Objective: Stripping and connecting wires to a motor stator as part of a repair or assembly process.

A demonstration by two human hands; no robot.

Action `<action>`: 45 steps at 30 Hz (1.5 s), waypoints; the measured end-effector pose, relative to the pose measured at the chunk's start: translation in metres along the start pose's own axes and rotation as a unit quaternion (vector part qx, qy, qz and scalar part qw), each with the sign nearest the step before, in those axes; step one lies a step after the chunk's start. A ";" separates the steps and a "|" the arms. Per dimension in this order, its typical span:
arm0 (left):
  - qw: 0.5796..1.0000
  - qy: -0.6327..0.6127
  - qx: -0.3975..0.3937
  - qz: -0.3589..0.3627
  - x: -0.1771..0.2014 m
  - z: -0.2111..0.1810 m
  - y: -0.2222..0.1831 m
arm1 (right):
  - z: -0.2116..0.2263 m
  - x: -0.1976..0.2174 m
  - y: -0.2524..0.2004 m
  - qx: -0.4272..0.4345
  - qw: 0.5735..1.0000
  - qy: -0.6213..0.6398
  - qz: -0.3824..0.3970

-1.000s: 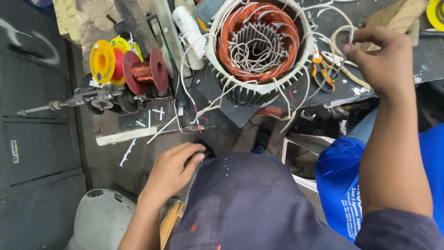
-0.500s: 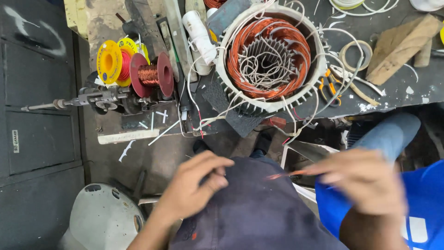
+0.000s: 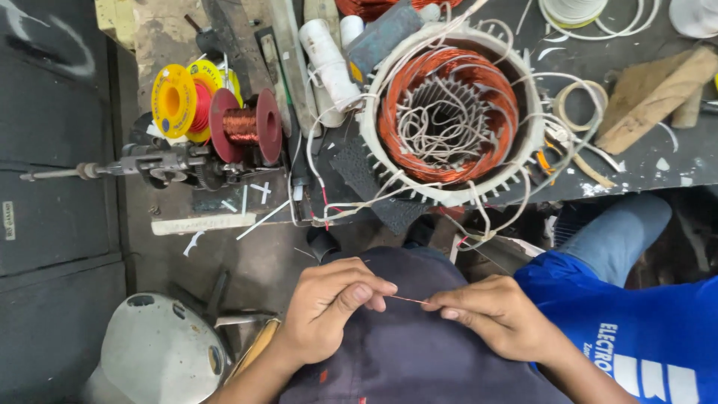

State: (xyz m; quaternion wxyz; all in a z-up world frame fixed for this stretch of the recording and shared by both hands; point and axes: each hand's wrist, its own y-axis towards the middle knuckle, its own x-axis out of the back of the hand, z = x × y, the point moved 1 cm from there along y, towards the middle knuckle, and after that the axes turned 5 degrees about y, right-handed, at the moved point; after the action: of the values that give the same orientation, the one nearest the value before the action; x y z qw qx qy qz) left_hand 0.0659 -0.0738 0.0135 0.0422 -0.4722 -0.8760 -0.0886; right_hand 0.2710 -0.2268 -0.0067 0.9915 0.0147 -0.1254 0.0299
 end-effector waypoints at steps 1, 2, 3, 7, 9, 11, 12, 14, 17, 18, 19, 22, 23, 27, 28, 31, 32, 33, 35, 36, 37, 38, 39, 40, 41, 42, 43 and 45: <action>1.000 0.004 0.012 -0.006 0.004 0.001 -0.003 | -0.004 -0.001 -0.001 -0.016 1.000 0.002 -0.011; 1.000 0.009 0.017 -0.010 0.007 0.002 -0.005 | -0.005 -0.003 -0.001 -0.013 1.000 0.008 -0.006; 0.999 0.017 0.021 -0.018 0.010 0.004 -0.006 | -0.007 -0.005 0.000 -0.028 1.000 0.004 -0.014; 0.997 0.029 0.037 -0.055 0.024 0.010 -0.013 | -0.011 -0.011 0.002 -0.032 0.999 -0.003 -0.019; 0.997 0.013 0.042 -0.068 0.031 0.014 -0.017 | -0.012 -0.013 0.005 -0.026 0.999 -0.011 -0.020; 0.996 -0.006 0.051 -0.079 0.034 0.018 -0.021 | -0.012 -0.015 0.006 -0.025 0.999 -0.017 -0.020; 0.995 -0.009 0.058 -0.086 0.035 0.019 -0.022 | -0.012 -0.016 0.005 -0.020 0.999 -0.019 -0.024; 0.994 -0.013 0.061 -0.093 0.038 0.020 -0.023 | -0.012 -0.018 0.005 -0.014 0.999 -0.025 -0.028; 0.992 0.008 0.049 -0.119 0.041 0.020 -0.023 | -0.015 -0.020 0.001 -0.028 0.998 -0.028 -0.039; 0.990 0.015 0.047 -0.133 0.042 0.020 -0.023 | -0.016 -0.020 0.000 -0.034 0.998 -0.029 -0.041; 0.988 0.023 0.045 -0.148 0.044 0.020 -0.024 | -0.017 -0.020 -0.001 -0.040 0.998 -0.028 -0.043; 0.986 0.026 0.051 -0.158 0.045 0.018 -0.025 | -0.021 -0.019 -0.007 -0.037 0.998 -0.036 -0.043; 0.986 0.026 0.050 -0.156 0.045 0.019 -0.025 | -0.020 -0.018 -0.007 -0.037 0.998 -0.037 -0.045; 0.984 0.028 0.034 -0.172 0.044 0.018 -0.023 | -0.021 -0.013 -0.012 -0.036 0.997 -0.041 -0.053; 0.983 0.030 0.036 -0.177 0.044 0.018 -0.022 | -0.023 -0.011 -0.014 -0.038 0.997 -0.046 -0.055; 0.984 0.027 0.028 -0.177 0.041 0.019 -0.020 | -0.025 -0.005 -0.021 -0.059 0.996 -0.044 -0.047; 0.983 0.027 0.028 -0.177 0.039 0.020 -0.020 | -0.027 -0.002 -0.023 -0.059 0.996 -0.044 -0.047; 0.980 0.000 0.028 -0.195 0.037 0.022 -0.020 | -0.029 0.001 -0.027 -0.064 0.995 -0.056 -0.052; 0.976 -0.027 0.029 -0.213 0.035 0.025 -0.019 | -0.032 0.007 -0.033 -0.070 0.994 -0.067 -0.056; 0.973 -0.070 0.014 -0.221 0.035 0.026 -0.017 | -0.034 0.011 -0.036 -0.097 0.991 -0.056 -0.075; 0.967 -0.113 -0.001 -0.229 0.034 0.027 -0.016 | -0.035 0.015 -0.039 -0.123 0.987 -0.044 -0.093; 0.967 -0.113 -0.001 -0.230 0.033 0.030 -0.015 | -0.036 0.021 -0.042 -0.123 0.987 -0.045 -0.092; 0.954 -0.161 -0.011 -0.252 0.032 0.032 -0.015 | -0.038 0.027 -0.045 -0.122 0.986 -0.059 -0.095; 0.939 -0.209 -0.021 -0.274 0.031 0.034 -0.014 | -0.039 0.033 -0.048 -0.122 0.985 -0.074 -0.099; 0.938 -0.208 -0.022 -0.277 0.030 0.033 -0.014 | -0.039 0.040 -0.051 -0.120 0.985 -0.074 -0.095; 0.930 -0.215 -0.016 -0.298 0.029 0.032 -0.013 | -0.040 0.047 -0.055 -0.101 0.987 -0.080 -0.097; 0.921 -0.221 -0.009 -0.320 0.028 0.031 -0.013 | -0.041 0.054 -0.058 -0.082 0.988 -0.085 -0.098; 0.918 -0.208 -0.004 -0.337 0.022 0.028 -0.010 | -0.042 0.063 -0.065 -0.073 0.989 -0.088 -0.097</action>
State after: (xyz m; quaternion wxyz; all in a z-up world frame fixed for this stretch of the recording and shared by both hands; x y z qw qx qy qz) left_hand 0.0458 -0.0561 -0.0114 -0.1752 -0.1570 -0.9719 -0.0010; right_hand 0.3465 -0.2870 -0.0327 0.9733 -0.0435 -0.2117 -0.0770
